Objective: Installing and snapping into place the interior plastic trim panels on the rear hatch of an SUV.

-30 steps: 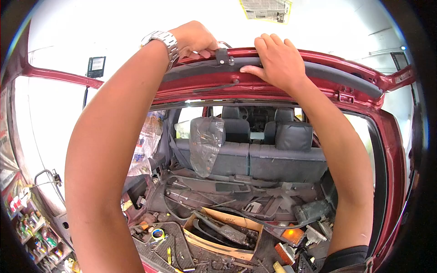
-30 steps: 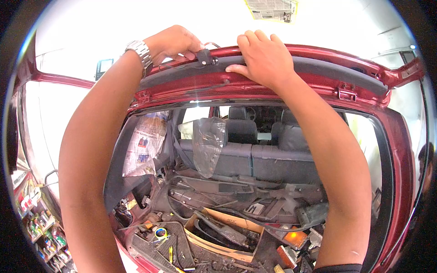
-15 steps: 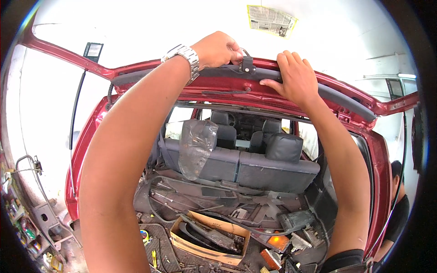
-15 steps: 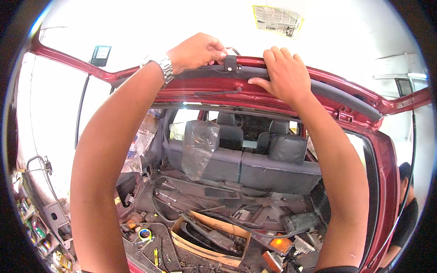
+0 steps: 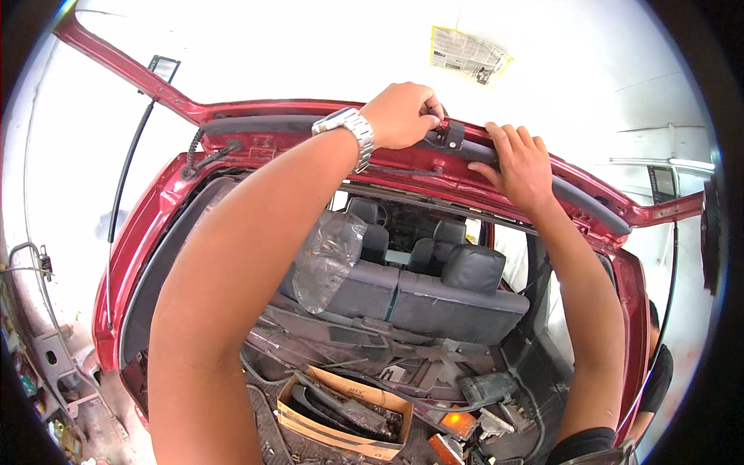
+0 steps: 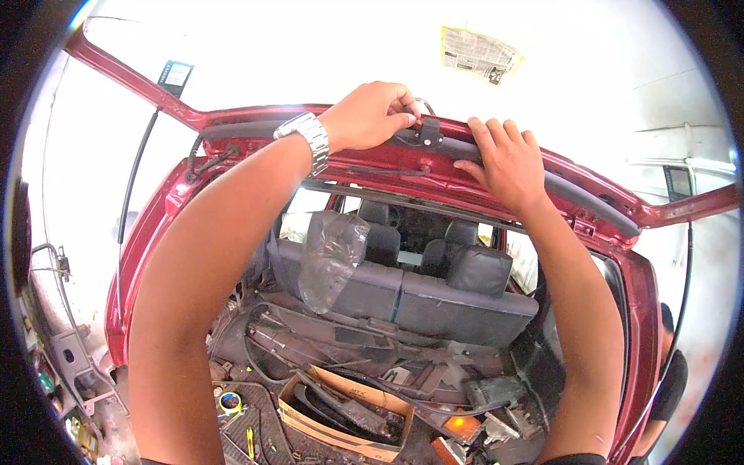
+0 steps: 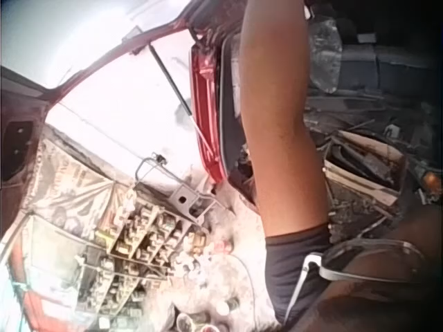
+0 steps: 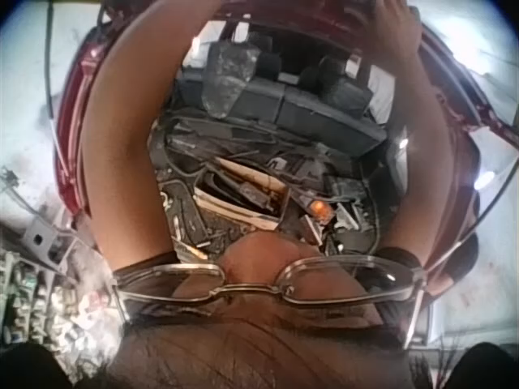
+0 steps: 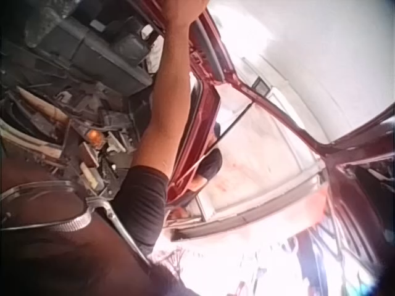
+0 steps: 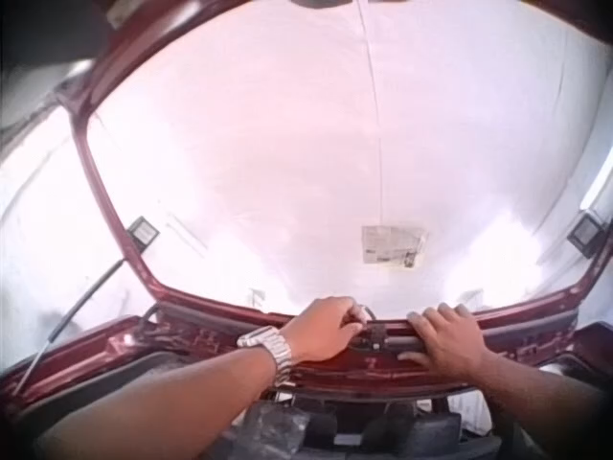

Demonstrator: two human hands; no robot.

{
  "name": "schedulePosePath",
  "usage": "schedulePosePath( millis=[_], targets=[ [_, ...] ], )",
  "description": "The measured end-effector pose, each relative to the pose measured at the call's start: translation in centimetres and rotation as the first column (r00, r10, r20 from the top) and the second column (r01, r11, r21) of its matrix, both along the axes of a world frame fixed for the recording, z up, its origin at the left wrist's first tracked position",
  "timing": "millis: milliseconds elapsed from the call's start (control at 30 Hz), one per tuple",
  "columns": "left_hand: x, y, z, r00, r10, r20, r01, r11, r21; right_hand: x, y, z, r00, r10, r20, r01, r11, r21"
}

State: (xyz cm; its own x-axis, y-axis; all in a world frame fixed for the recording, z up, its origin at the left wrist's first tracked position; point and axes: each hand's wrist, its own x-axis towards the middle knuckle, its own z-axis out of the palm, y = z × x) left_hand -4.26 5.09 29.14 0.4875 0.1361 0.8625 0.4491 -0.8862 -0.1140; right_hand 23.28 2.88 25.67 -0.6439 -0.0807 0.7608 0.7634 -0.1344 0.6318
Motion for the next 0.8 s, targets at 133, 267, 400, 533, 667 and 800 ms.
schedulePosePath(
  millis=[133, 267, 400, 533, 667, 800],
  targets=[
    [-0.1, -0.9, -0.6, 1.000, 0.007, -0.010, -0.008, 0.987, -0.159, 1.0, 0.7, 0.1, 0.997, -0.044, 0.071, 0.044, 0.999, -0.003],
    [0.0, -1.5, -0.7, 0.996, 0.082, -0.022, -0.085, 0.973, -0.212, 0.8, 0.9, 0.0, 0.993, -0.057, 0.103, 0.058, 0.998, -0.011],
    [0.5, -1.8, -0.6, 0.995, 0.091, -0.028, -0.094, 0.977, -0.193, 0.8, 0.4, 0.2, 0.990, -0.057, 0.126, 0.058, 0.998, -0.005],
    [0.9, -0.4, -1.2, 0.998, 0.007, 0.068, 0.001, 0.993, -0.120, 1.1, 1.2, 0.0, 0.989, -0.049, 0.142, 0.046, 0.999, 0.020],
    [1.5, -0.3, -1.0, 0.989, -0.024, 0.144, 0.049, 0.984, -0.174, 1.1, 1.4, -0.3, 0.986, -0.067, 0.152, 0.057, 0.996, 0.071],
    [2.1, -0.2, -0.9, 0.995, 0.070, 0.073, -0.057, 0.984, -0.169, 0.9, 1.6, -0.3, 0.987, -0.051, 0.154, 0.040, 0.996, 0.077]
  ],
)
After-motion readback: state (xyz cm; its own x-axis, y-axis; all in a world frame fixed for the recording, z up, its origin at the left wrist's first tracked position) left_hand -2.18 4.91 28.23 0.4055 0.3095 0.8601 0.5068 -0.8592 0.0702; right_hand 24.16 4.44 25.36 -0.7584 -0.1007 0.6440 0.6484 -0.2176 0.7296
